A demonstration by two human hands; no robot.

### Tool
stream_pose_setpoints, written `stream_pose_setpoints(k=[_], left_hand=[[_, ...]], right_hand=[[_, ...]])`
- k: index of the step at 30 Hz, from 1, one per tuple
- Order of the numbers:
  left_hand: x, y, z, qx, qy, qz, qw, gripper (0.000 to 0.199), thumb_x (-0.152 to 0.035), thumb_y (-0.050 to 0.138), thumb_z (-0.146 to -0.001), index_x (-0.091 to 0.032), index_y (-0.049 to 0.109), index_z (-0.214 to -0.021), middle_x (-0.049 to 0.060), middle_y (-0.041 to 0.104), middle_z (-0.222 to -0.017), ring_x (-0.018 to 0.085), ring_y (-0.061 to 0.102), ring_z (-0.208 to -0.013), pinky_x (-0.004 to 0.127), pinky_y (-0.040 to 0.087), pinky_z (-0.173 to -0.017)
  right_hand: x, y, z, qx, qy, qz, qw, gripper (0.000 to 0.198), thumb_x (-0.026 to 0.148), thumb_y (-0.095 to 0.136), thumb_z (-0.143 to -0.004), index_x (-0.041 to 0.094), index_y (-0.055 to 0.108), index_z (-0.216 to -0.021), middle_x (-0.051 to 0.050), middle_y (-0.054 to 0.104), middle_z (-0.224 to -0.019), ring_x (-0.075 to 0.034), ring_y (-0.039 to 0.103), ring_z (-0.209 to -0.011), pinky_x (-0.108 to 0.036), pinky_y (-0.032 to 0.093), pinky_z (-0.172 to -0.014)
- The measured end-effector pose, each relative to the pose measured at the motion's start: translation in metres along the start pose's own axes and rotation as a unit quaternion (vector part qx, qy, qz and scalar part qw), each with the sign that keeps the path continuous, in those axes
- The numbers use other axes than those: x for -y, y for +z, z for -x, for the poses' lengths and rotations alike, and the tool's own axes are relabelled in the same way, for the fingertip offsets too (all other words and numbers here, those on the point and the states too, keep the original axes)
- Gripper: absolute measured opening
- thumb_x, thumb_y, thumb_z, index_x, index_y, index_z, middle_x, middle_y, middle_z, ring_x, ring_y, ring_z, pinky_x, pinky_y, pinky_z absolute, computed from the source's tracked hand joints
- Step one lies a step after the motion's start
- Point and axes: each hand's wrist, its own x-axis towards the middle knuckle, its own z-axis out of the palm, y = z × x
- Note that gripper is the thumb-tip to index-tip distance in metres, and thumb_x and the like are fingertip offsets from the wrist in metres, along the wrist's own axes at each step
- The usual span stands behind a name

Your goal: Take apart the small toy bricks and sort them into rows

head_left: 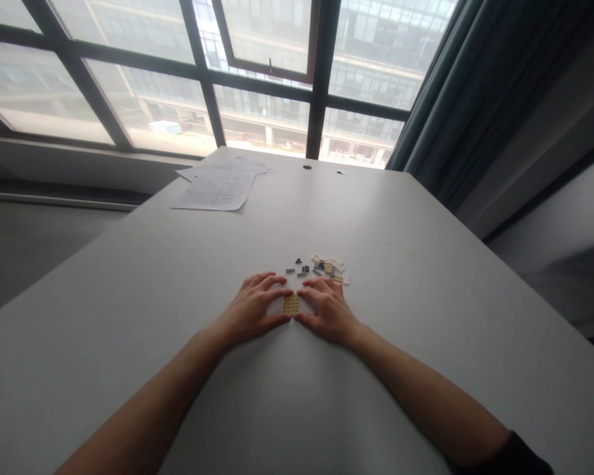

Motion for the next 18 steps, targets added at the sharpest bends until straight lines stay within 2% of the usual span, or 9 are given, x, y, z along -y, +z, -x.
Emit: stream_pose_setpoints(k=[18], left_hand=[[-0.0005, -0.0012, -0.0008, 0.018, -0.014, 0.011, 1.000, 0.046, -0.054, 0.061, -0.079, -0.032, 0.061, -0.119, 0.005, 0.053, -0.134, 0.032, 0.038, -0.129, 0.051, 0.029, -0.105]], right_hand=[[0.0010, -0.0018, 0.0003, 0.006, -0.006, 0.010, 1.000, 0.042, 0.043, 0.072, -0.075, 0.024, 0.064, -0.111, -0.007, 0.058, -0.121, -0.026, 0.043, -0.119, -0.045, 0.028, -0.103]])
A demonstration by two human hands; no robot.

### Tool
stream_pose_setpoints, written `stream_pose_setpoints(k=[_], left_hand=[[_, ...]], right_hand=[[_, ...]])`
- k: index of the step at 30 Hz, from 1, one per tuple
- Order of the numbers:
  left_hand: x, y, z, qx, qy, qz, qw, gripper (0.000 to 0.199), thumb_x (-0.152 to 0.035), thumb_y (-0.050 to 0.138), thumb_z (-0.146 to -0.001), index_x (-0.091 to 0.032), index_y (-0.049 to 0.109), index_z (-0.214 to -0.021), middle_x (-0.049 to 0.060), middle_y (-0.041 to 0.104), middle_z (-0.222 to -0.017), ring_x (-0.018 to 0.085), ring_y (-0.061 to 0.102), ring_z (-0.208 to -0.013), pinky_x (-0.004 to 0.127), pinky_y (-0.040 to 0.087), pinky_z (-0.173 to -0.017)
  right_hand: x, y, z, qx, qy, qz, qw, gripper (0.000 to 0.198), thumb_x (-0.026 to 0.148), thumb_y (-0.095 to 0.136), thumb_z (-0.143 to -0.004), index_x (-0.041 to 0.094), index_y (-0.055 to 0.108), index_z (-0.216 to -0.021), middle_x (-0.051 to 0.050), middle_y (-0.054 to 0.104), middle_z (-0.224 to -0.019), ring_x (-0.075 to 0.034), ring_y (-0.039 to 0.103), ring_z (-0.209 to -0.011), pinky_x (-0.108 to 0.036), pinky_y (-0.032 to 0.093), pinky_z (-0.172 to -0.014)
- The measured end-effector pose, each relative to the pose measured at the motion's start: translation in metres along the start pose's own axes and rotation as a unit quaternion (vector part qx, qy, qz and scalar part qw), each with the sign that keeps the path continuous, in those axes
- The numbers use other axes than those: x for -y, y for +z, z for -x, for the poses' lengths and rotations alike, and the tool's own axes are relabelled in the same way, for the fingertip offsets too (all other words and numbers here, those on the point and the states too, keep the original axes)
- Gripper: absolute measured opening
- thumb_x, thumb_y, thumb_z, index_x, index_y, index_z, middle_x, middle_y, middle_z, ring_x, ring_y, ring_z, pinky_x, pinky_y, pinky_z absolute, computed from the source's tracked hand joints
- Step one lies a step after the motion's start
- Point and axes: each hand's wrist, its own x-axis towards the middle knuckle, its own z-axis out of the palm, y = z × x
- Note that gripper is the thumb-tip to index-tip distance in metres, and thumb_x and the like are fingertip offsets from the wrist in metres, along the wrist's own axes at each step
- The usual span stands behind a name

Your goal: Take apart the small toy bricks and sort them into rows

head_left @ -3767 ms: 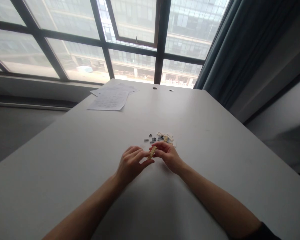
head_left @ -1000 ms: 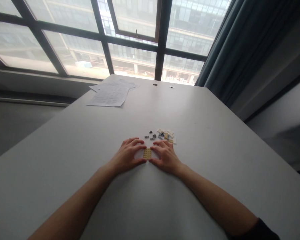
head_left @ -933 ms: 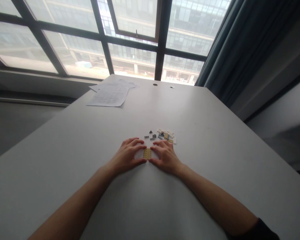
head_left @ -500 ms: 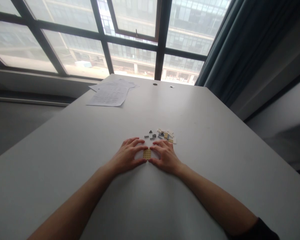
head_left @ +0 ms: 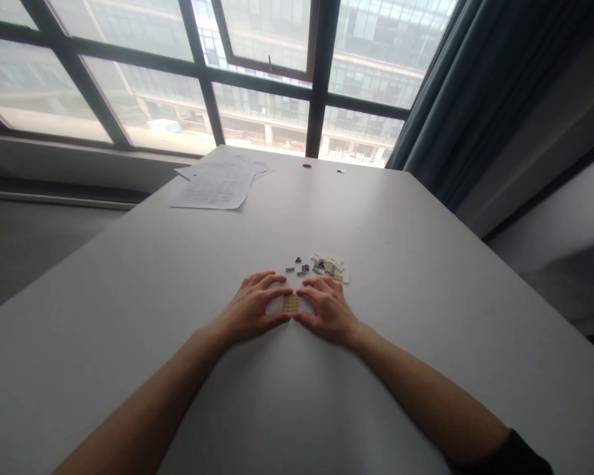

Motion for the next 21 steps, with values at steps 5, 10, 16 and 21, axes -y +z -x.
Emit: stream_pose_setpoints(k=[5, 10, 16, 21], left_hand=[[0.000, 0.000, 0.000, -0.009, 0.010, 0.001, 1.000, 0.049, -0.055, 0.061, -0.079, -0.030, 0.060, -0.121, 0.007, 0.054, -0.132, 0.031, 0.040, -0.127, 0.050, 0.030, -0.104], [0.002, 0.000, 0.000, -0.011, 0.014, 0.000, 1.000, 0.055, -0.056, 0.059, -0.080, -0.027, 0.055, -0.126, 0.008, 0.055, -0.132, 0.030, 0.040, -0.127, 0.049, 0.030, -0.105], [0.000, -0.001, -0.001, -0.017, 0.006, 0.009, 1.000, 0.051, -0.055, 0.057, -0.083, -0.027, 0.055, -0.125, 0.007, 0.056, -0.131, 0.029, 0.041, -0.127, 0.048, 0.030, -0.105], [-0.001, -0.002, -0.001, -0.021, 0.006, 0.009, 1.000, 0.048, -0.054, 0.055, -0.084, -0.026, 0.056, -0.123, 0.007, 0.057, -0.130, 0.029, 0.041, -0.127, 0.047, 0.031, -0.104]], right_hand=[[0.001, 0.000, 0.001, 0.001, 0.001, -0.003, 1.000, 0.043, 0.043, 0.073, -0.075, 0.024, 0.064, -0.113, -0.007, 0.058, -0.121, -0.026, 0.043, -0.119, -0.045, 0.028, -0.103], [-0.001, -0.001, 0.000, -0.021, 0.018, -0.018, 0.999, 0.047, 0.040, 0.072, -0.076, 0.023, 0.061, -0.118, -0.008, 0.058, -0.122, -0.026, 0.044, -0.119, -0.045, 0.028, -0.104], [-0.033, -0.018, -0.020, -0.110, 0.137, 0.028, 0.984, 0.039, 0.035, 0.066, -0.080, 0.023, 0.062, -0.117, -0.009, 0.057, -0.124, -0.028, 0.045, -0.117, -0.046, 0.032, -0.099], [-0.053, -0.021, -0.033, -0.062, 0.168, 0.090, 0.980, 0.032, 0.029, 0.062, -0.082, 0.020, 0.064, -0.112, -0.012, 0.057, -0.124, -0.030, 0.045, -0.116, -0.048, 0.033, -0.097]])
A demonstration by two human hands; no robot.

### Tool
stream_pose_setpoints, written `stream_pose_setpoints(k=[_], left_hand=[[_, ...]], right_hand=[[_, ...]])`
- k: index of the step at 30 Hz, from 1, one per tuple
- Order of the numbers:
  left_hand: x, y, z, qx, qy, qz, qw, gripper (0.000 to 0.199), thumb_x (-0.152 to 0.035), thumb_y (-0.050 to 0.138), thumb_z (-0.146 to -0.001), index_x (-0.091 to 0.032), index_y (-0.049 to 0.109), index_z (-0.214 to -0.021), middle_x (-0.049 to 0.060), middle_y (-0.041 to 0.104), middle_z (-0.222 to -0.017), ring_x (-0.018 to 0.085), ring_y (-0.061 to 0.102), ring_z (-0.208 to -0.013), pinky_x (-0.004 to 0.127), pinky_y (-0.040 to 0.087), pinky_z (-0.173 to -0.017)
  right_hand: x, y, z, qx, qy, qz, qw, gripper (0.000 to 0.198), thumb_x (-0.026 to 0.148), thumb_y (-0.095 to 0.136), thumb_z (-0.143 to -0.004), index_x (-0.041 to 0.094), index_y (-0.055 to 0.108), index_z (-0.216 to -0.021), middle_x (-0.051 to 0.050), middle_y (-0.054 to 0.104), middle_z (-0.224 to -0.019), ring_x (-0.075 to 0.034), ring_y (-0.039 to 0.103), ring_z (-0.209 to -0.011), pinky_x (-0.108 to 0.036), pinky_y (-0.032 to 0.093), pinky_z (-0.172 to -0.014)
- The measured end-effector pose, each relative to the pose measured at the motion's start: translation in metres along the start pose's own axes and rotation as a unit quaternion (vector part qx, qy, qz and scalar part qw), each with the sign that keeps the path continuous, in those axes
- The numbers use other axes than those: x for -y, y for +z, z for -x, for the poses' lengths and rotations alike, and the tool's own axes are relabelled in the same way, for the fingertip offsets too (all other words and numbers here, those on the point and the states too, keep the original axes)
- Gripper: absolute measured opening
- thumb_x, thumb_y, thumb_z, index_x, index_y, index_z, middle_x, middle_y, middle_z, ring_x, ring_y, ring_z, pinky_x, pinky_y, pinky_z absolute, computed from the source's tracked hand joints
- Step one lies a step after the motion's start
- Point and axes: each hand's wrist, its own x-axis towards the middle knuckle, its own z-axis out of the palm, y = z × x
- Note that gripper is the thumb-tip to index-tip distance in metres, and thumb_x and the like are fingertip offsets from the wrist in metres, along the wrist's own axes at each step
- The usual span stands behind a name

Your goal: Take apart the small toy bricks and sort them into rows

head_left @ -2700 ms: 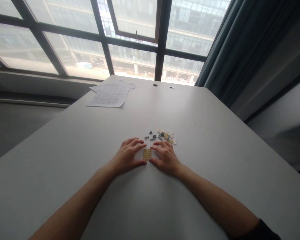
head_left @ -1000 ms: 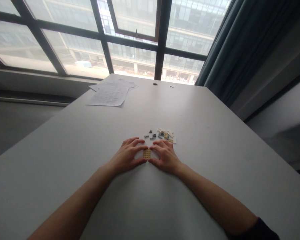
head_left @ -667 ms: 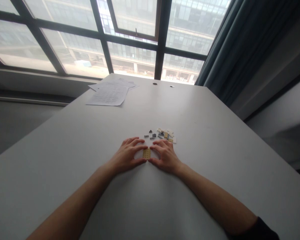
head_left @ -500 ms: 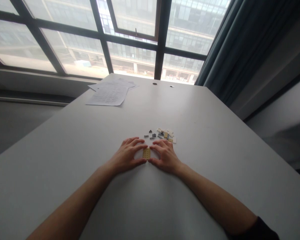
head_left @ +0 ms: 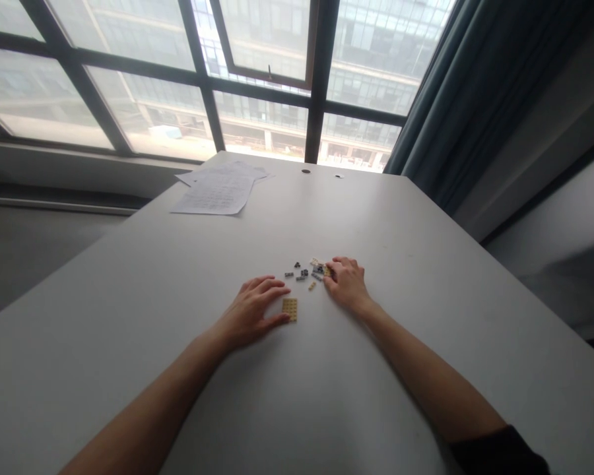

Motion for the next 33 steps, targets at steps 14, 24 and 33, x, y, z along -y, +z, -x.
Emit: stream_pose_setpoints(k=[14, 24, 33], left_hand=[[-0.038, 0.003, -0.005, -0.219, 0.060, 0.002, 0.974, 0.031, -0.032, 0.061, -0.086, -0.024, 0.059, -0.115, 0.007, 0.066, -0.109, 0.023, 0.057, -0.109, 0.039, 0.044, -0.093], [-0.053, 0.006, -0.005, -0.257, 0.086, 0.012, 0.962, 0.019, -0.025, 0.063, -0.085, -0.025, 0.064, -0.103, 0.002, 0.071, -0.090, 0.018, 0.062, -0.092, 0.035, 0.048, -0.083], [-0.051, 0.009, -0.006, -0.238, 0.077, 0.040, 0.967, 0.011, -0.028, 0.062, -0.085, -0.024, 0.065, -0.094, 0.003, 0.072, -0.092, 0.019, 0.063, -0.094, 0.036, 0.049, -0.084]], right_hand=[[0.038, -0.014, 0.042, 0.107, 0.002, -0.507, 0.855, 0.032, 0.034, 0.065, -0.080, 0.022, 0.065, -0.110, -0.005, 0.068, -0.106, -0.020, 0.062, -0.097, -0.038, 0.047, -0.088], [0.058, -0.004, 0.062, 0.147, 0.153, -0.727, 0.652, 0.033, 0.046, 0.068, -0.077, 0.018, 0.067, -0.095, -0.001, 0.066, -0.078, -0.012, 0.062, -0.067, -0.025, 0.049, -0.066], [0.051, -0.003, 0.064, 0.041, 0.042, -0.588, 0.807, 0.045, 0.033, 0.084, -0.061, 0.021, 0.059, -0.096, -0.001, 0.065, -0.085, -0.017, 0.063, -0.078, -0.034, 0.053, -0.078]])
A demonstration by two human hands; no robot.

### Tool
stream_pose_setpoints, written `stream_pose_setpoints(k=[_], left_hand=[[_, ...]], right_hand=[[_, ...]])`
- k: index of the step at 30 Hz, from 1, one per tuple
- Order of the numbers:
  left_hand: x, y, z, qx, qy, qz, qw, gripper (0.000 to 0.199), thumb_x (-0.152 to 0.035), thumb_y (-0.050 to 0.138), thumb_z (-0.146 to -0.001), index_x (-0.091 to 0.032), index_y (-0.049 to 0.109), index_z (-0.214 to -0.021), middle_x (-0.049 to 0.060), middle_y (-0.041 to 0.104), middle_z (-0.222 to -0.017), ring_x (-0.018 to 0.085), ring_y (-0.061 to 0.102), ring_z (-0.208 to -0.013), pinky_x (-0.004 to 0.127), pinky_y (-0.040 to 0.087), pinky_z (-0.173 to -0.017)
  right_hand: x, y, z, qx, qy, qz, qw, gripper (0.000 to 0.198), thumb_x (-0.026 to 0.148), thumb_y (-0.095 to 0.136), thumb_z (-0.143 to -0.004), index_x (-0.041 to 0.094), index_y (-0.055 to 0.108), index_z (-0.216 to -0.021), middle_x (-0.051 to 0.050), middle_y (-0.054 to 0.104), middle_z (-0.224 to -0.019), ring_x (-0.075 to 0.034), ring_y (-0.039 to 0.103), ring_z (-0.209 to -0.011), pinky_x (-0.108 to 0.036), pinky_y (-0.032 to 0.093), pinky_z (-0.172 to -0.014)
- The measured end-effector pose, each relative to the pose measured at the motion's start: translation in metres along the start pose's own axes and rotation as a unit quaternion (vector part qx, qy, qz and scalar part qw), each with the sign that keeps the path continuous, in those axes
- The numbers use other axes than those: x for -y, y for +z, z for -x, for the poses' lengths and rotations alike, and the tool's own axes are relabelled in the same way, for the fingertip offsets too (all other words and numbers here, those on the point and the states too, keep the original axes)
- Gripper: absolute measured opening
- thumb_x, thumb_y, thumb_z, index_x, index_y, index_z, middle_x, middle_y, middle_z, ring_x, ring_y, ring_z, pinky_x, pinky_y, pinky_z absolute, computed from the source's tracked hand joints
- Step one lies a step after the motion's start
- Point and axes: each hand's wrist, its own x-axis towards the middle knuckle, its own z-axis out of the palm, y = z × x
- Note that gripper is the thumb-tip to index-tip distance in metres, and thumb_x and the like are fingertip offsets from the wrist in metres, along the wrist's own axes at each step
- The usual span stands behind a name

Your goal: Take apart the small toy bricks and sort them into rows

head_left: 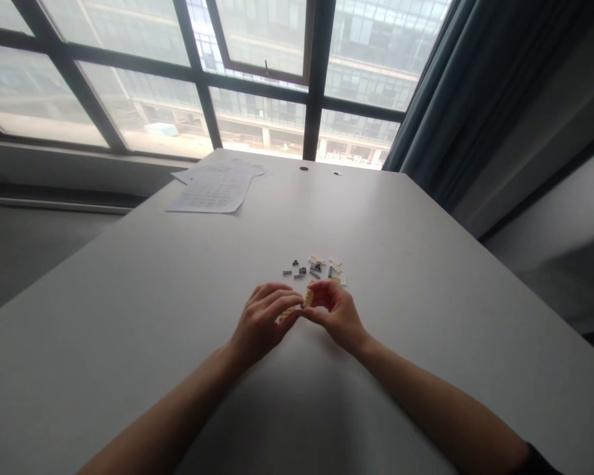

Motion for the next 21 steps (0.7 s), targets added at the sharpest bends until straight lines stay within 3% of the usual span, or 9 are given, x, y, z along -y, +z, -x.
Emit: stream_pose_setpoints(k=[6, 9, 12, 16, 21], left_hand=[[0.006, -0.001, 0.001, 0.015, 0.013, -0.024, 0.999, 0.010, -0.024, 0.062, -0.085, -0.024, 0.064, -0.094, 0.002, 0.071, -0.092, 0.019, 0.061, -0.096, 0.035, 0.046, -0.085], [0.011, -0.004, 0.001, 0.029, -0.020, -0.042, 0.998, 0.015, -0.028, 0.060, -0.085, -0.023, 0.063, -0.099, 0.005, 0.069, -0.099, 0.021, 0.058, -0.100, 0.037, 0.045, -0.088], [0.014, -0.005, 0.002, 0.091, -0.039, -0.054, 0.994, 0.031, -0.035, 0.061, -0.084, -0.022, 0.060, -0.112, 0.008, 0.065, -0.112, 0.025, 0.053, -0.111, 0.042, 0.041, -0.094], [0.013, -0.003, 0.004, 0.175, -0.021, -0.061, 0.982, 0.043, -0.043, 0.063, -0.082, -0.023, 0.057, -0.119, 0.009, 0.058, -0.125, 0.030, 0.042, -0.125, 0.048, 0.034, -0.102], [0.012, -0.002, 0.005, 0.198, 0.001, -0.068, 0.978, 0.039, -0.045, 0.061, -0.083, -0.025, 0.060, -0.116, 0.009, 0.056, -0.128, 0.032, 0.037, -0.130, 0.052, 0.029, -0.105]], right_hand=[[0.004, -0.008, -0.002, 0.005, -0.109, 0.215, 0.970, 0.030, 0.025, 0.076, -0.070, 0.022, 0.062, -0.096, -0.003, 0.063, -0.095, -0.016, 0.060, -0.081, -0.031, 0.051, -0.075], [0.005, -0.015, -0.005, 0.030, -0.108, 0.325, 0.939, 0.031, 0.018, 0.075, -0.069, 0.022, 0.064, -0.098, -0.003, 0.066, -0.096, -0.017, 0.059, -0.082, -0.032, 0.049, -0.076], [0.000, -0.020, -0.007, 0.052, -0.094, 0.411, 0.905, 0.031, 0.018, 0.074, -0.070, 0.022, 0.066, -0.100, -0.003, 0.068, -0.097, -0.019, 0.059, -0.087, -0.036, 0.046, -0.085], [-0.004, -0.019, -0.007, 0.060, -0.104, 0.454, 0.883, 0.032, 0.021, 0.074, -0.071, 0.022, 0.067, -0.102, -0.003, 0.070, -0.099, -0.021, 0.058, -0.096, -0.037, 0.041, -0.092], [-0.006, -0.017, -0.007, 0.060, -0.106, 0.464, 0.877, 0.031, 0.023, 0.074, -0.073, 0.023, 0.067, -0.103, -0.003, 0.070, -0.099, -0.021, 0.057, -0.096, -0.037, 0.040, -0.092]])
